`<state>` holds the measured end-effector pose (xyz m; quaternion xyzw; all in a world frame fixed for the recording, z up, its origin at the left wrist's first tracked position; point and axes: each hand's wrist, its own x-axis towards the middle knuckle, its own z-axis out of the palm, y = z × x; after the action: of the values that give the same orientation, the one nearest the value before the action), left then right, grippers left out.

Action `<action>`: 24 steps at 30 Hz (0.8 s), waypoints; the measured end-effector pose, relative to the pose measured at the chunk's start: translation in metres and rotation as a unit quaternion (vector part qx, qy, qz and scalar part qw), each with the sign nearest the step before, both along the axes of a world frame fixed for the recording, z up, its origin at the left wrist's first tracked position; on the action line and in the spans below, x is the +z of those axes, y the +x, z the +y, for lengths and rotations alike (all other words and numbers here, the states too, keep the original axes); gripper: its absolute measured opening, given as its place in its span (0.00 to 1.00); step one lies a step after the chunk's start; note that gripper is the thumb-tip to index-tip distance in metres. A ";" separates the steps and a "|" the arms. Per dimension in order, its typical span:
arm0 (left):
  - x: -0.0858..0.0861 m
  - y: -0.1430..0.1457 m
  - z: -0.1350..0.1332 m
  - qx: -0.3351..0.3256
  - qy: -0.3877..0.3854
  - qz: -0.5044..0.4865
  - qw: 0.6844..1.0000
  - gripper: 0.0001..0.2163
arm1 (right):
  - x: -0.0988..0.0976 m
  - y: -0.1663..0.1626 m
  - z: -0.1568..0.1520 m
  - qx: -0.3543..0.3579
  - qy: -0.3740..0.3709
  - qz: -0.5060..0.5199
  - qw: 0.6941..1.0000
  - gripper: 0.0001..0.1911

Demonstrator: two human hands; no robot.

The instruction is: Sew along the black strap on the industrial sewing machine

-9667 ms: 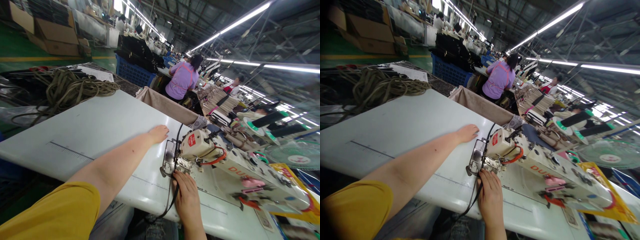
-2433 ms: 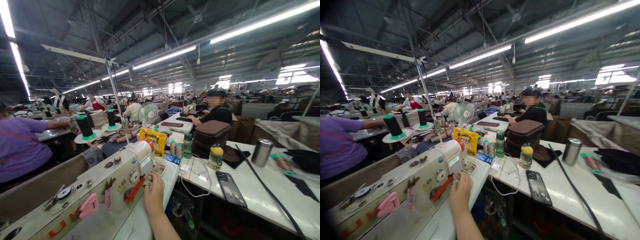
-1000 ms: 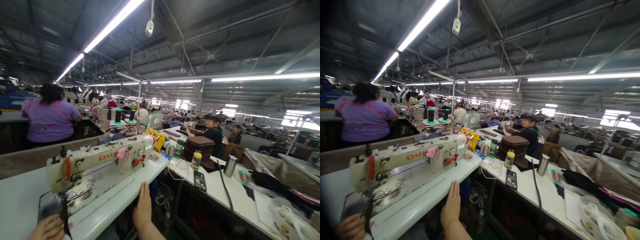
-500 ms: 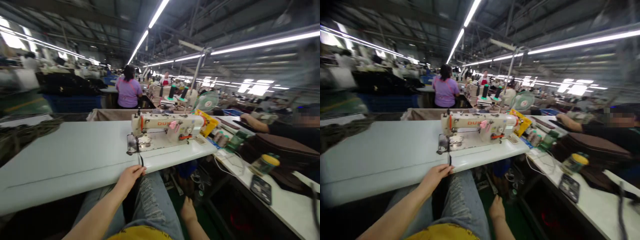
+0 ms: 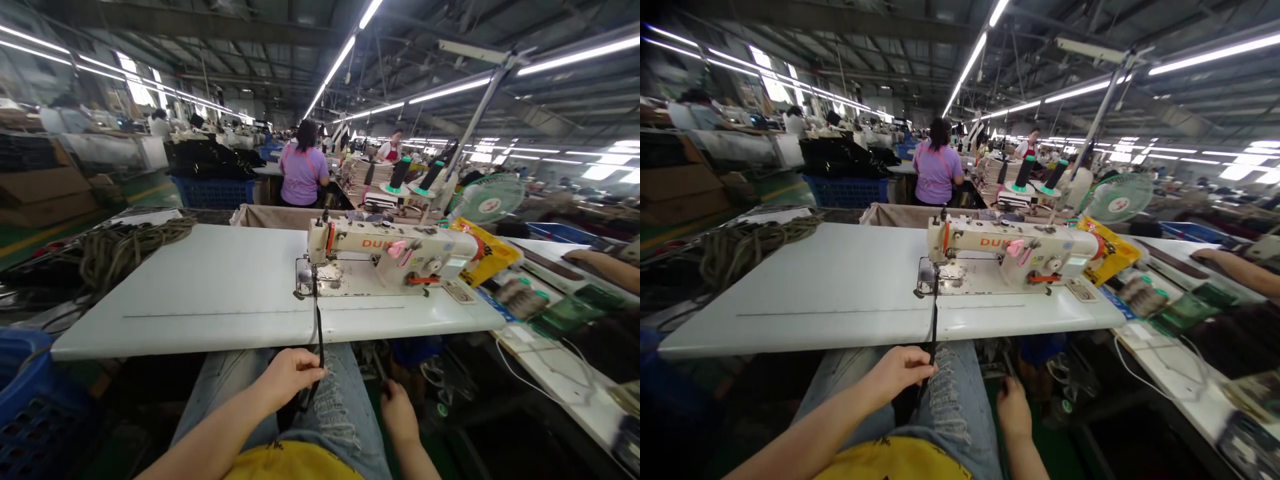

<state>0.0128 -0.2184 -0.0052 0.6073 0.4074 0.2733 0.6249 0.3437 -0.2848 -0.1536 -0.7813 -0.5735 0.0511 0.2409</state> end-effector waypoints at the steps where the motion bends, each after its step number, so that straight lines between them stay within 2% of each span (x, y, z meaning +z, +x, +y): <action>1: 0.003 0.000 -0.001 -0.001 -0.004 -0.006 1.000 0.20 | 0.012 -0.008 0.010 0.023 0.024 0.005 0.999 0.18; 7: 0.022 -0.002 -0.001 -0.004 0.015 -0.039 0.999 0.19 | 0.090 -0.069 0.057 0.184 0.149 0.018 0.971 0.16; 11: 0.039 -0.003 0.004 -0.024 0.020 -0.057 0.998 0.17 | 0.138 -0.098 0.092 0.273 0.256 -0.026 0.927 0.17; 13: 0.047 -0.004 0.008 -0.037 0.028 -0.063 0.997 0.17 | 0.155 -0.105 0.113 0.297 0.266 -0.059 0.915 0.18; 17: 0.058 -0.009 0.018 -0.059 0.048 -0.074 0.994 0.15 | 0.170 -0.112 0.155 0.339 0.225 -0.105 0.908 0.25; 21: 0.063 -0.014 0.027 -0.096 0.094 -0.055 0.989 0.16 | 0.167 -0.123 0.185 0.373 0.196 -0.111 0.900 0.29; 24: 0.063 -0.014 0.032 -0.123 0.129 -0.064 0.982 0.18 | 0.161 -0.130 0.193 0.390 0.196 -0.098 0.894 0.24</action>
<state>-0.0014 -0.1869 0.0573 0.7097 0.2505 0.2830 0.5946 0.2141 -0.0923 0.0070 -0.4328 -0.8512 -0.0491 0.2929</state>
